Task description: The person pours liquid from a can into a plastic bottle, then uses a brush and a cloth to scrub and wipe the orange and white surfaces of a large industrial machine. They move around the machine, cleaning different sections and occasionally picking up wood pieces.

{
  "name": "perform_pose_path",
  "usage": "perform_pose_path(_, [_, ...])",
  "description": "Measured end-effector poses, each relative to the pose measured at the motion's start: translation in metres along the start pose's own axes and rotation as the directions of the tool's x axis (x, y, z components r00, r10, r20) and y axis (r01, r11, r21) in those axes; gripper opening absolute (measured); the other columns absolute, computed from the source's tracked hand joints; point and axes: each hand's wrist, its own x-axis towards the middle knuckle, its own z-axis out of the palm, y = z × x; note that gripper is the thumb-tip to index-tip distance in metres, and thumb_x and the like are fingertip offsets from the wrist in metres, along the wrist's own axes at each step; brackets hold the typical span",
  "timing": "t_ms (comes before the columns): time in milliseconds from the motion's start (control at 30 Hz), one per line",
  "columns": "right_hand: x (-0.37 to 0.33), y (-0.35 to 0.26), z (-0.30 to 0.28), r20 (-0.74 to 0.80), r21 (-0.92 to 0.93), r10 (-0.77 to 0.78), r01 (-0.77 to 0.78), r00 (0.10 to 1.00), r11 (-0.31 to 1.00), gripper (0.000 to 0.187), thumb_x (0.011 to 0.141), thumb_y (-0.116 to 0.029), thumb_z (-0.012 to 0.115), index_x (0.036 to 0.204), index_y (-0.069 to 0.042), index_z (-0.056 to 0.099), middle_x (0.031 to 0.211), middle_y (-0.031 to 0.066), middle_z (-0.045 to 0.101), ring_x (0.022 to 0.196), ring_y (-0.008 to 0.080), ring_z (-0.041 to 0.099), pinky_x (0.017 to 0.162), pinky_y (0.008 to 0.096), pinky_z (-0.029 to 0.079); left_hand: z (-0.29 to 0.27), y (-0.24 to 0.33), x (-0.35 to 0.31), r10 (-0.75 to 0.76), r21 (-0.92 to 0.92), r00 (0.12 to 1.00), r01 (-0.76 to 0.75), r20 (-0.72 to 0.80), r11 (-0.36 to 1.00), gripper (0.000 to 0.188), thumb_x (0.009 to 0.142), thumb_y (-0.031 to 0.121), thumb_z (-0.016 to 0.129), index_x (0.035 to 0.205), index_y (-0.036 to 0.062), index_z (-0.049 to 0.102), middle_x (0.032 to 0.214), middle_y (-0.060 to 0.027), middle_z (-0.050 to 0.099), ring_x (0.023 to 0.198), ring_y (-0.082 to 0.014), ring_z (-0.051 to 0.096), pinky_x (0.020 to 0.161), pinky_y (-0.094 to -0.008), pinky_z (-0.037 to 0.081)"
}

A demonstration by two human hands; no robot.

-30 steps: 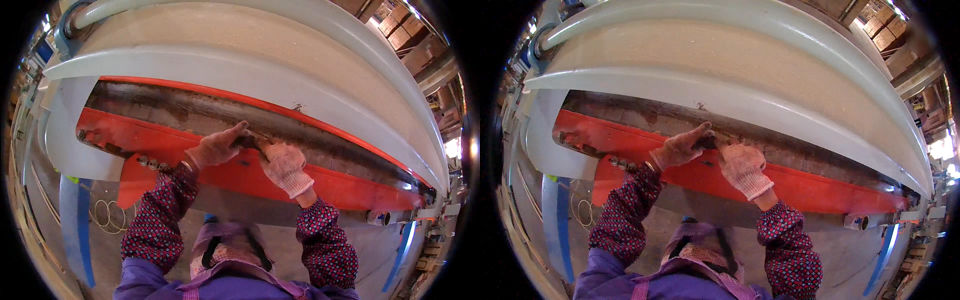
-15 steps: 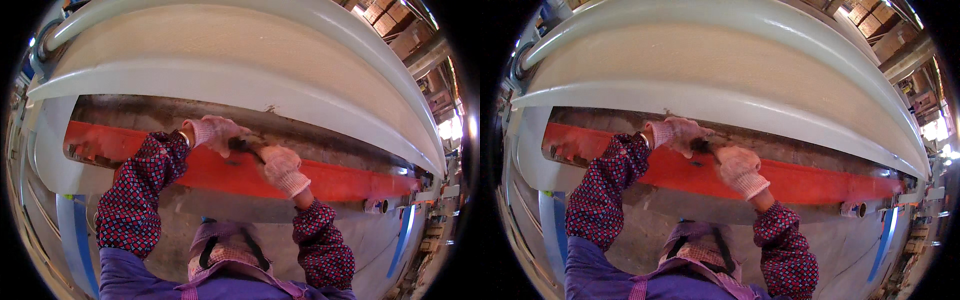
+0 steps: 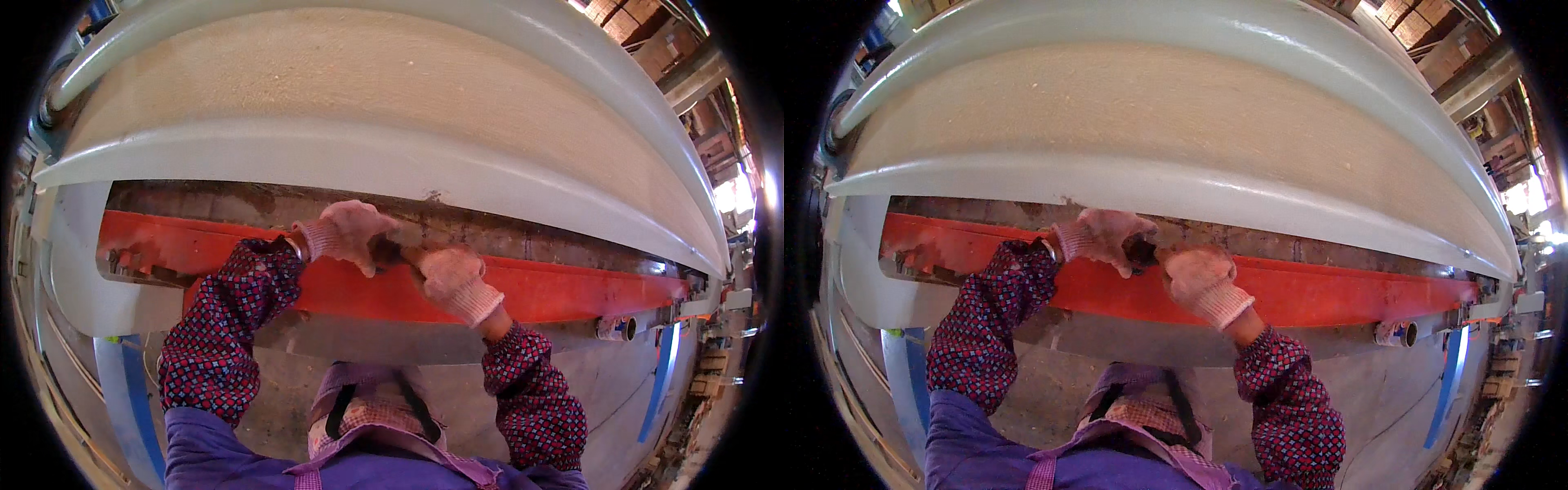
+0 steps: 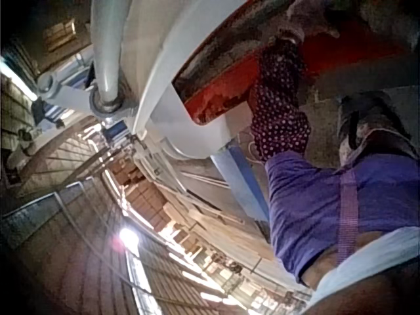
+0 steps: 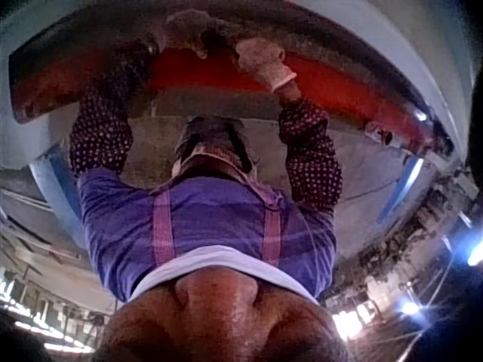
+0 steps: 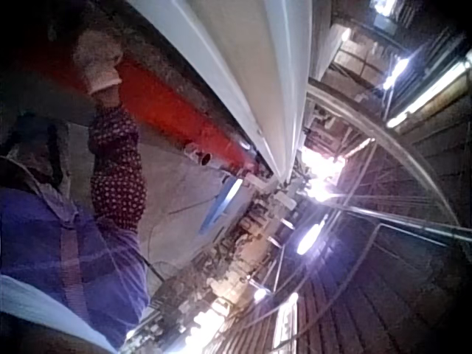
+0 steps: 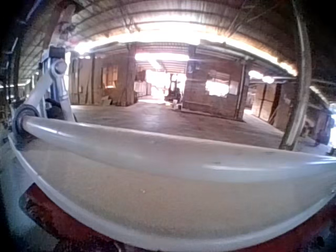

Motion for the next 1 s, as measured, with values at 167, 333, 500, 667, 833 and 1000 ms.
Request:
perform_pose_path(167, [-0.005, 0.0, -0.005, -0.069, 0.175, 0.018, -0.006, 0.997, 0.985, 0.03, 0.085, -0.022, 0.059, 0.114, -0.018, 0.065, 0.097, 0.0119, 0.068, 0.085, 0.0337, 0.066, 0.072, 0.0439, 0.053, 0.008, -0.014, 0.001, 0.078, -0.123, 0.997, -0.08, -0.023, 0.989, 0.051, 0.053, 0.037, 0.08, 0.1, 0.0188, 0.069, 0.09, -0.0067, 0.069, 0.095, -0.0298, 0.064, 0.082, -0.0427, 0.051])
perform_pose_path(333, [-0.003, 0.012, 0.005, -0.178, 0.304, 0.041, 0.015, 0.983, 0.953, 0.026, 0.085, -0.021, 0.06, 0.108, -0.016, 0.068, 0.103, 0.0121, 0.067, 0.089, 0.0324, 0.066, 0.076, 0.0416, 0.054, 0.002, -0.003, -0.006, -0.042, -0.147, 0.998, 0.034, -0.052, 0.989, 0.04, 0.055, 0.035, 0.08, 0.091, 0.0189, 0.07, 0.084, -0.0052, 0.068, 0.087, -0.0284, 0.065, 0.077, -0.0415, 0.052])
perform_pose_path(500, [-0.001, 0.011, 0.004, -0.17, 0.319, 0.059, -0.001, 0.984, 0.948, 0.025, 0.084, -0.021, 0.06, 0.108, -0.015, 0.069, 0.102, 0.0111, 0.068, 0.091, 0.0325, 0.065, 0.077, 0.0411, 0.053, 0.013, -0.001, -0.01, 0.026, -0.078, 0.971, -0.046, -0.236, 0.996, 0.035, 0.057, 0.031, 0.079, 0.089, 0.0182, 0.069, 0.081, -0.0056, 0.068, 0.084, -0.0294, 0.066, 0.075, -0.0405, 0.052])
perform_pose_path(667, [-0.001, 0.01, 0.008, -0.214, 0.166, -0.013, 0.049, 0.977, 0.985, 0.024, 0.083, -0.021, 0.061, 0.106, -0.015, 0.068, 0.1, 0.0106, 0.068, 0.09, 0.0304, 0.065, 0.076, 0.0425, 0.052, 0.016, -0.003, -0.012, 0.016, -0.193, 0.966, -0.067, -0.256, 0.979, 0.035, 0.058, 0.029, 0.079, 0.089, 0.0174, 0.069, 0.083, -0.0064, 0.068, 0.085, -0.03, 0.065, 0.076, -0.0407, 0.051])
perform_pose_path(833, [0.006, 0.011, 0.003, -0.228, -0.085, -0.205, 0.191, 0.952, 0.978, 0.028, 0.08, -0.02, 0.061, 0.107, -0.016, 0.064, 0.094, 0.008, 0.065, 0.086, 0.0285, 0.064, 0.071, 0.0431, 0.051, 0.023, -0.009, -0.012, -0.005, -0.265, 0.959, -0.073, -0.284, 0.961, 0.037, 0.057, 0.029, 0.079, 0.089, 0.0155, 0.068, 0.083, -0.0072, 0.068, 0.084, -0.0311, 0.065, 0.076, -0.0412, 0.051])
perform_pose_path(1000, [0.024, 0.017, 0.0, 0.028, -0.118, -0.219, 0.221, 0.975, 0.968, 0.031, 0.079, -0.021, 0.061, 0.11, -0.016, 0.062, 0.094, 0.0073, 0.062, 0.086, 0.0282, 0.063, 0.069, 0.0441, 0.05, 0.021, -0.002, -0.016, -0.018, -0.328, 0.954, -0.085, -0.299, 0.941, 0.038, 0.058, 0.03, 0.079, 0.089, 0.0142, 0.067, 0.082, -0.0075, 0.066, 0.085, -0.0311, 0.063, 0.078, -0.0416, 0.05])
